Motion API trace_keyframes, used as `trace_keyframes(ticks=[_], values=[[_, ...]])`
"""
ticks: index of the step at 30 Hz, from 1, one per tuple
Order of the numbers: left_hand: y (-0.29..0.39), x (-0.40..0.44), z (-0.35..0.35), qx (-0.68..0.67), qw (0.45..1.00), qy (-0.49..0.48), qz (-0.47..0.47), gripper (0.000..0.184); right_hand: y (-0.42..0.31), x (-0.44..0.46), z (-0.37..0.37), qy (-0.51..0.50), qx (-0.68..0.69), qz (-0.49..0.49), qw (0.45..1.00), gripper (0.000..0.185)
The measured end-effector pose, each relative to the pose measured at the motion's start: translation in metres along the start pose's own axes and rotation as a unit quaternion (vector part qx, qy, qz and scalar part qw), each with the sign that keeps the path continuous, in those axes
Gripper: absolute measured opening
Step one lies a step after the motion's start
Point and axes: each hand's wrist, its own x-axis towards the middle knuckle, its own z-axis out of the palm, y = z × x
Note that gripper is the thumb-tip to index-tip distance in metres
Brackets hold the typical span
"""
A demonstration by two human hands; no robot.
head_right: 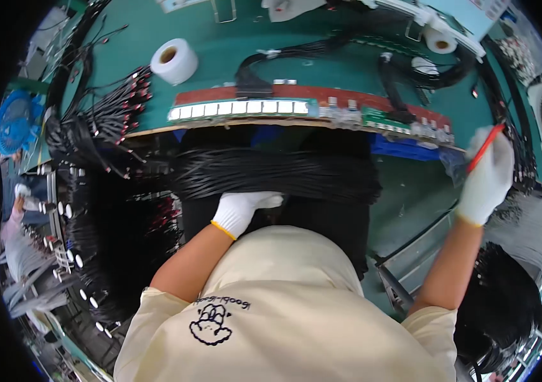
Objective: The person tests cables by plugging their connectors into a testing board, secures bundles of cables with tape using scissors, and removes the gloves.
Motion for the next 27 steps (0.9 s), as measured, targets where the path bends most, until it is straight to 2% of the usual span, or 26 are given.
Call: trace_keyframes(ticks=[1, 2, 3, 4, 5, 6, 8, 10, 12, 13, 14, 15, 18, 20, 24, 27], values=[[-0.001, 0.002, 0.000, 0.110, 0.992, -0.053, 0.018, 0.022, 0.005, 0.024, -0.003, 0.010, -0.099, 0.043, 0.994, 0.038], [-0.002, 0.005, 0.000, 0.214, 0.970, -0.101, 0.046, 0.023, 0.026, 0.045, -0.012, -0.005, -0.232, -0.001, 0.973, 0.044], [0.006, 0.014, 0.003, 0.446, 0.870, -0.189, 0.091, 0.022, 0.043, 0.055, -0.011, -0.005, -0.277, -0.037, 0.960, 0.043], [0.010, -0.010, -0.012, 0.208, 0.960, -0.189, 0.008, 0.021, 0.054, 0.059, -0.007, -0.004, -0.322, -0.072, 0.944, 0.043], [0.014, -0.035, -0.027, -0.048, 0.984, -0.159, -0.067, 0.019, 0.054, 0.059, -0.001, -0.005, -0.363, -0.089, 0.928, 0.041], [0.041, -0.056, -0.029, 0.056, 0.989, -0.131, -0.046, 0.014, 0.055, 0.058, 0.005, -0.006, -0.404, -0.104, 0.909, 0.039], [0.056, -0.074, -0.070, 0.112, 0.978, -0.172, 0.037, 0.015, 0.060, 0.055, 0.009, 0.012, -0.362, -0.092, 0.928, 0.036], [0.057, -0.073, -0.120, 0.068, 0.993, -0.097, 0.031, 0.014, 0.062, 0.053, 0.009, 0.024, -0.345, -0.102, 0.933, 0.036], [0.020, -0.042, -0.192, -0.065, 0.998, -0.003, -0.016, 0.018, 0.063, 0.053, 0.008, 0.021, -0.332, -0.097, 0.938, 0.036], [-0.009, -0.019, -0.237, 0.148, 0.983, -0.049, 0.098, 0.015, 0.061, 0.052, 0.010, 0.023, -0.326, -0.092, 0.940, 0.036], [-0.037, 0.005, -0.282, 0.341, 0.912, -0.045, 0.223, 0.012, 0.060, 0.051, 0.011, 0.026, -0.321, -0.085, 0.943, 0.036], [-0.044, 0.024, -0.306, 0.447, 0.868, 0.038, 0.212, 0.013, 0.060, 0.050, 0.012, 0.026, -0.314, -0.088, 0.945, 0.035], [-0.025, 0.078, -0.354, 0.403, 0.842, 0.355, 0.051, 0.015, 0.060, 0.050, 0.012, 0.022, -0.313, -0.082, 0.946, 0.034], [-0.008, 0.104, -0.393, 0.390, 0.800, 0.457, -0.016, 0.016, 0.065, 0.053, 0.010, 0.016, -0.303, -0.085, 0.949, 0.035], [-0.022, 0.107, -0.447, 0.398, 0.765, 0.483, -0.153, 0.019, 0.073, 0.058, 0.007, 0.009, -0.288, -0.076, 0.955, 0.034], [-0.035, 0.108, -0.459, 0.399, 0.762, 0.476, -0.186, 0.022, 0.077, 0.060, 0.004, 0.002, -0.275, -0.074, 0.959, 0.033]])
